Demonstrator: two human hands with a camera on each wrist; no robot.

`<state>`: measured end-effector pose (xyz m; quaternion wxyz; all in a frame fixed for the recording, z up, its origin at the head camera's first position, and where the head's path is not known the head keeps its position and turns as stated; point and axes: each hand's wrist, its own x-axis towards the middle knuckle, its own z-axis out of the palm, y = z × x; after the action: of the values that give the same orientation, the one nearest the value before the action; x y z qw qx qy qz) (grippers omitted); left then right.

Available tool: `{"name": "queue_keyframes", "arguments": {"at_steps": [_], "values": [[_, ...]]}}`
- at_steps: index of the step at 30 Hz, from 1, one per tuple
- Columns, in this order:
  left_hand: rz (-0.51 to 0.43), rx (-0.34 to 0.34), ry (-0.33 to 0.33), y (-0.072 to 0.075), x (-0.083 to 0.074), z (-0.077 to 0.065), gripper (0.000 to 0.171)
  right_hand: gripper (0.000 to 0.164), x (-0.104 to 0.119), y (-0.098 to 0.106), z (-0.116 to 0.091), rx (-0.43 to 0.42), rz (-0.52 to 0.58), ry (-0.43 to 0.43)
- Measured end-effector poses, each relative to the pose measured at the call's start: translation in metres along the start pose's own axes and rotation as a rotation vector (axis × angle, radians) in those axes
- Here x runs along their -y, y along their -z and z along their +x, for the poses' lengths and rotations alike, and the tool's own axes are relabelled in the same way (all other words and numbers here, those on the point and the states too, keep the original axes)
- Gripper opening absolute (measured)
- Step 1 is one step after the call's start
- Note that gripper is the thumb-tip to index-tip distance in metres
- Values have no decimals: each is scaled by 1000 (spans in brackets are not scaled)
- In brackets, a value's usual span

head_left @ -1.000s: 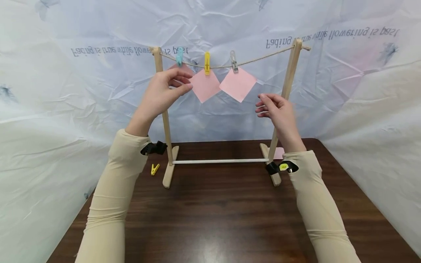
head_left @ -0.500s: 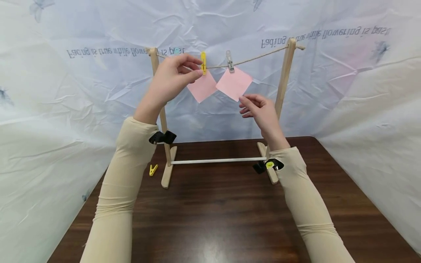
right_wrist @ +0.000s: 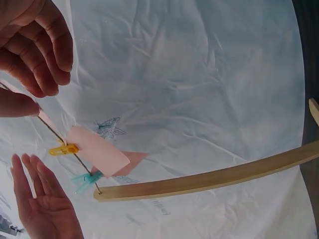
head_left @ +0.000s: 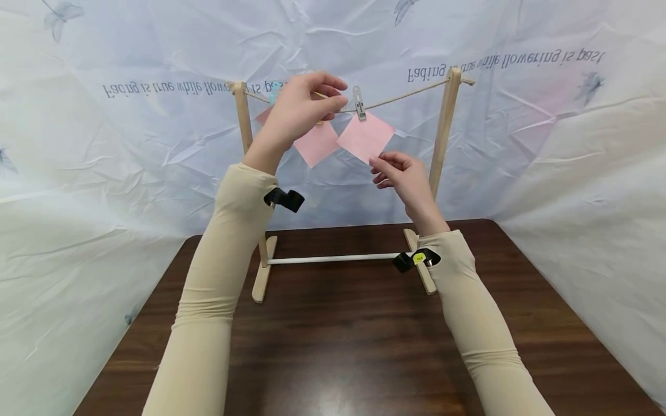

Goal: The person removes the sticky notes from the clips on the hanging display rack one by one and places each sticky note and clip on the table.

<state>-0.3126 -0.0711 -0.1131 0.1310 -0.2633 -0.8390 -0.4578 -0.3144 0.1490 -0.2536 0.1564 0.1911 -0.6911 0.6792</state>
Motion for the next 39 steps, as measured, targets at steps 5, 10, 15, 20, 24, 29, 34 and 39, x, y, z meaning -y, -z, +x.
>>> {"name": "queue_keyframes", "arguments": {"at_steps": [5, 10, 15, 20, 24, 29, 34, 39], "values": [[-21, 40, -3, -6, 1, 14, 37, 19, -2, -2, 4, 14, -2, 1], [-60, 44, 13, -10, 5, 23, 37, 19, -8, -2, 7, 26, 1, -36], [-84, 10, 63, -12, 9, 30, 38, 20, -14, -1, 12, 25, -27, -69], [-60, 15, 86, -12, 12, 38, 44, 20, -14, 3, 16, 18, -55, -83], [-53, 46, 96, -11, 13, 42, 49, 22, -12, 5, 19, 26, -73, -91], [-63, 81, 106, -12, 15, 45, 52, 23, -11, 8, 22, 26, -83, -88], [-123, 83, 141, -14, 15, 48, 57, 23, -10, 9, 23, 26, -78, -80], [-138, 92, 150, -15, 16, 50, 57, 23, -10, 12, 23, 8, -64, -87]]}}
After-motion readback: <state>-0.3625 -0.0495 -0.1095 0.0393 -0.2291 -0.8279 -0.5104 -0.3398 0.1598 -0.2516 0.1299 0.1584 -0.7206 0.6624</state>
